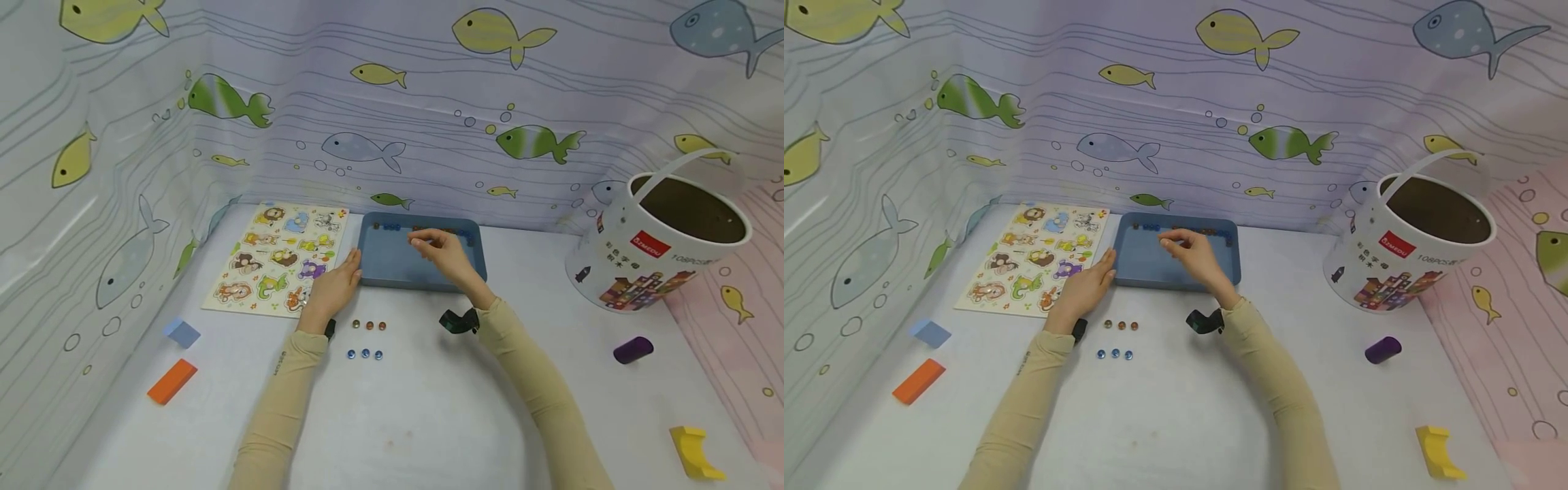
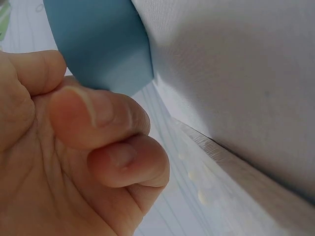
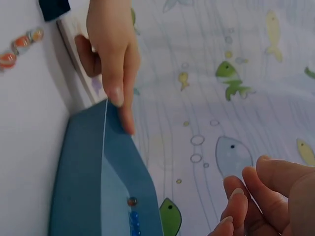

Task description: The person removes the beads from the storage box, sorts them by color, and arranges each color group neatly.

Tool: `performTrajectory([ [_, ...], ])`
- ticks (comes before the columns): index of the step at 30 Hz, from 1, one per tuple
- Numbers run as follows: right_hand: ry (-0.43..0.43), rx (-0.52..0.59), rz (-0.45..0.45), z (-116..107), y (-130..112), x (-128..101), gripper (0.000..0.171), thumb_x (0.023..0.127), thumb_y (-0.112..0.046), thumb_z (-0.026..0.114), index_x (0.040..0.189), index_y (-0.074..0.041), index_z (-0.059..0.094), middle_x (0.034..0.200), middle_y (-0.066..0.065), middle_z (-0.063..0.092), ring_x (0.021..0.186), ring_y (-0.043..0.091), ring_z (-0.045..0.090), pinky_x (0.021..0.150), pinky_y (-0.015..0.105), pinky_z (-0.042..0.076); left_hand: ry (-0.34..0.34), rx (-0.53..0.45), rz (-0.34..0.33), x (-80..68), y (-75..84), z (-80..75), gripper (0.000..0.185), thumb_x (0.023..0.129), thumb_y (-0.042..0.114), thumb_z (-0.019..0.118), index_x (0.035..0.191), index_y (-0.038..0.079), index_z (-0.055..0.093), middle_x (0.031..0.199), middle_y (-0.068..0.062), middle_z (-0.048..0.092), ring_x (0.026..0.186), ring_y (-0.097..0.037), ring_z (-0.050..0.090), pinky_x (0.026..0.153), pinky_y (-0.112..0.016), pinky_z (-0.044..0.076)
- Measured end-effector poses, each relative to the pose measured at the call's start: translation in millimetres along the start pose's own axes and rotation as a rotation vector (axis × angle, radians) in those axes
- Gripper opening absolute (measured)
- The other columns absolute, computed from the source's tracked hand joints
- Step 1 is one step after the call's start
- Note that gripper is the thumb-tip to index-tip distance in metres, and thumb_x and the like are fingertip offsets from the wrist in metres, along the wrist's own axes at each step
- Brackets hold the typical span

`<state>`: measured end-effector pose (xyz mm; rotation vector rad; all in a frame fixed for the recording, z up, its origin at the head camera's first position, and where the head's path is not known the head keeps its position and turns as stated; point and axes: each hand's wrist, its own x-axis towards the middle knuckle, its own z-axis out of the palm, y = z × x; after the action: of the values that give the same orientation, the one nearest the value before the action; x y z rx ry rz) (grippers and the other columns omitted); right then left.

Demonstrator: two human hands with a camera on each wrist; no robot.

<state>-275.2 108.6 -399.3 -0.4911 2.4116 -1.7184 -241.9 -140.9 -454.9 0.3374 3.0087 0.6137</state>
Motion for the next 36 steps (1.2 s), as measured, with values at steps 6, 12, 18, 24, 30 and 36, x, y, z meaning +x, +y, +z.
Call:
performTrajectory([
  [6, -0.002, 0.01, 0.063, 1, 2, 26, 0.036, 0.099, -0.031, 0.056, 0.126, -0.009, 0.064, 0.124, 0.016, 0.064, 0.097, 0.04, 0.054, 0.081, 0.05, 0.046, -0.001, 0.009, -0.003, 0.6, -1.1, 0.6, 0.052, 0.106, 0.029, 0.034, 0.154, 0.01, 0.024, 0.16, -0.006, 0.023, 0.123, -0.037, 0.057, 0.091, -0.048, 0.054],
  [12, 0.009, 0.028, 0.099, 4, 8, 54, 0.036, 0.099, -0.032, 0.056, 0.126, -0.01, 0.064, 0.125, 0.014, 0.064, 0.098, 0.035, 0.056, 0.081, 0.041, 0.049, 0.0, 0.018, -0.004, 0.9, -1.2, -0.6, 0.052, 0.107, 0.03, 0.033, 0.154, 0.011, 0.024, 0.16, -0.005, 0.024, 0.119, -0.036, 0.059, 0.089, -0.047, 0.055],
  [18, 0.02, 0.083, 0.175, 6, 12, 79, 0.041, 0.1, -0.032, 0.053, 0.131, -0.006, 0.06, 0.132, 0.012, 0.061, 0.118, 0.042, 0.051, 0.104, 0.054, 0.043, -0.001, 0.024, 0.0, 1.0, 0.1, -1.4, 0.052, 0.106, 0.029, 0.035, 0.153, 0.01, 0.025, 0.16, -0.005, 0.025, 0.121, -0.036, 0.058, 0.09, -0.047, 0.054],
  [24, 0.065, 0.148, 0.228, 8, 17, 96, 0.037, 0.101, -0.029, 0.053, 0.129, -0.007, 0.062, 0.134, 0.01, 0.06, 0.12, 0.039, 0.053, 0.106, 0.051, 0.043, 0.018, 0.037, 0.014, 0.4, 0.4, -2.1, 0.052, 0.106, 0.028, 0.036, 0.153, 0.009, 0.026, 0.159, -0.007, 0.026, 0.111, -0.036, 0.064, 0.078, -0.044, 0.057],
  [30, 0.114, 0.114, 0.285, 16, 30, 105, 0.037, 0.099, -0.032, 0.055, 0.125, -0.008, 0.065, 0.132, 0.009, 0.061, 0.116, 0.03, 0.058, 0.1, 0.044, 0.048, 0.021, 0.035, 0.026, -1.1, 0.5, -3.2, 0.052, 0.106, 0.028, 0.036, 0.153, 0.007, 0.026, 0.159, -0.008, 0.026, 0.099, -0.035, 0.068, 0.069, -0.041, 0.057],
  [36, 0.149, 0.013, 0.324, 26, 44, 105, 0.041, 0.098, -0.039, 0.056, 0.125, -0.01, 0.065, 0.128, 0.011, 0.063, 0.115, 0.026, 0.06, 0.099, 0.041, 0.05, 0.019, 0.025, 0.013, -2.1, 0.0, -1.5, 0.052, 0.106, 0.028, 0.036, 0.153, 0.008, 0.026, 0.159, -0.007, 0.026, 0.101, -0.035, 0.067, 0.071, -0.041, 0.057],
])
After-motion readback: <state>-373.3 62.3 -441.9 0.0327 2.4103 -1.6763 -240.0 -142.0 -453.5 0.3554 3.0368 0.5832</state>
